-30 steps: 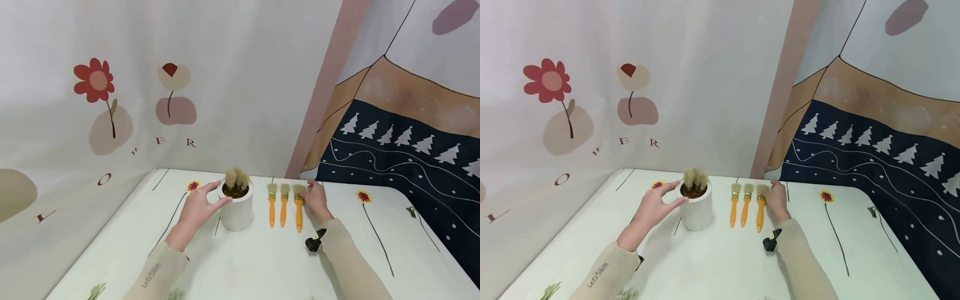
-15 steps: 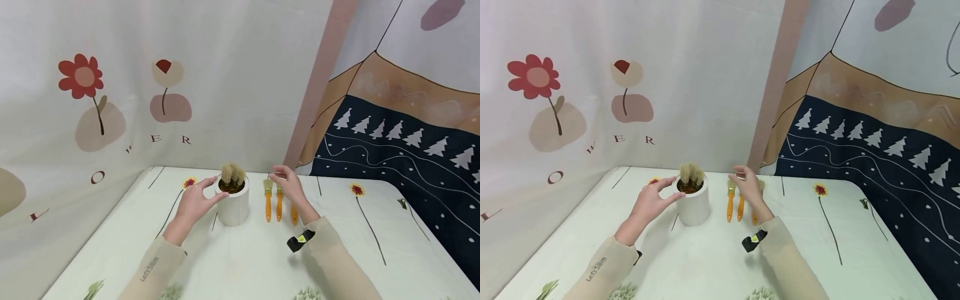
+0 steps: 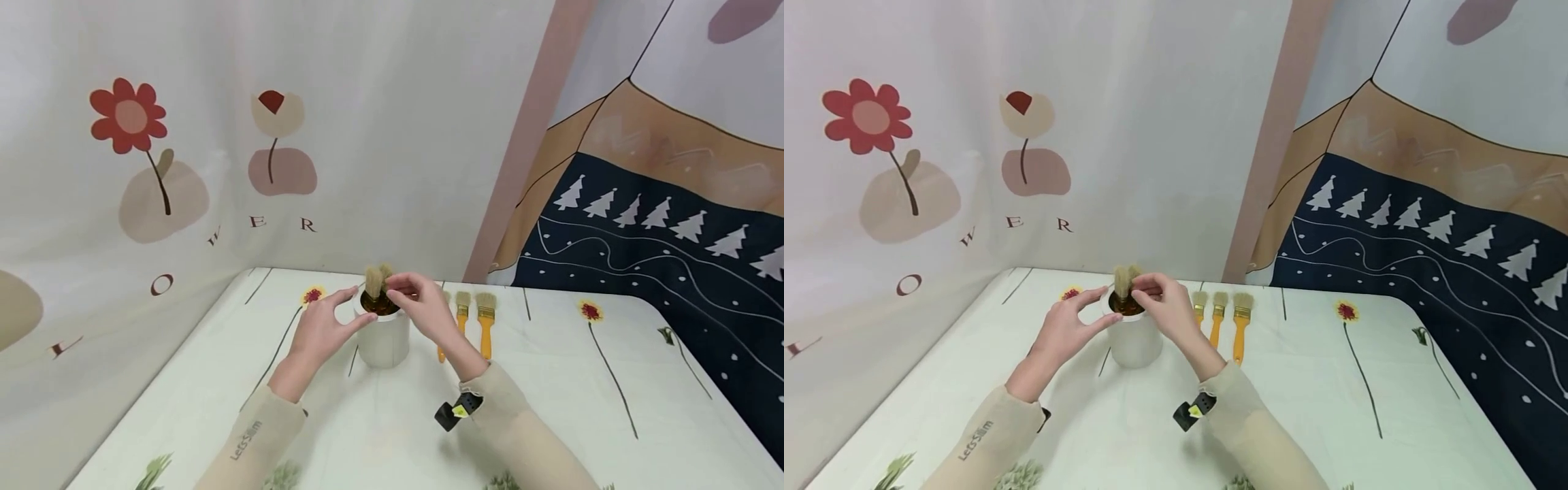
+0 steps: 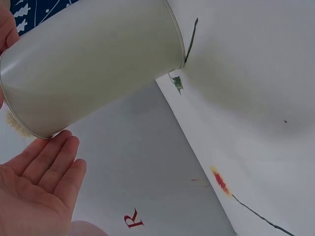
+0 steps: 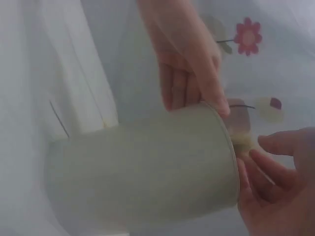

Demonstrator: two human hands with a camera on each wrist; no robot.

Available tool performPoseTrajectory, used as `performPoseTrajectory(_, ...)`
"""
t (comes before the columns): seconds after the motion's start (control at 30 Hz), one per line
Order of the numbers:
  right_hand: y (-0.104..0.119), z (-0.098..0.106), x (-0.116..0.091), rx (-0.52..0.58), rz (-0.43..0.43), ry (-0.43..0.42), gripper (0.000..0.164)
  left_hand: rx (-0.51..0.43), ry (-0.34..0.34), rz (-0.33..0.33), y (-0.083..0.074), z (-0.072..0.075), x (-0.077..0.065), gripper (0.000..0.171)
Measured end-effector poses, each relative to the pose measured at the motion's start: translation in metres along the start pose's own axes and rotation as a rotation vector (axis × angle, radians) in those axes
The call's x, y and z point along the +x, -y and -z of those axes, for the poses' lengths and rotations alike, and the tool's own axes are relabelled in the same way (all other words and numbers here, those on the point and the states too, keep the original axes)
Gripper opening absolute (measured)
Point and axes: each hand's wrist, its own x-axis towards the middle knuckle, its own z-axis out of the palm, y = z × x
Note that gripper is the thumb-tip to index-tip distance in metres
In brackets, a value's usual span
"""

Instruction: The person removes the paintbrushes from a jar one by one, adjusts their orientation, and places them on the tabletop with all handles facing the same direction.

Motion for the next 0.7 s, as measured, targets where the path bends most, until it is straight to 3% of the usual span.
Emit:
performPoseTrajectory(0.23, 0.011, -0.023, 0.009, -0.324, 0.021, -0.024, 0.037, -0.003, -0.005, -0.01, -0.001, 0.0, 0.001, 0.07)
performPoseTrajectory(0.37, 0.008, -0.028, 0.012, -0.401, 0.032, -0.048, 0.034, -0.004, -0.002, -0.021, -0.001, -0.001, 0.0, 0.072)
performPoseTrajectory(0.5, 0.004, -0.026, 0.014, -0.35, 0.029, -0.05, 0.036, 0.002, -0.002, -0.015, -0.001, 0.0, -0.001, 0.072)
performPoseTrajectory(0.7, -0.001, -0.022, 0.015, -0.117, 0.047, -0.072, 0.04, -0.001, -0.001, -0.008, 0.0, 0.0, 0.001, 0.072)
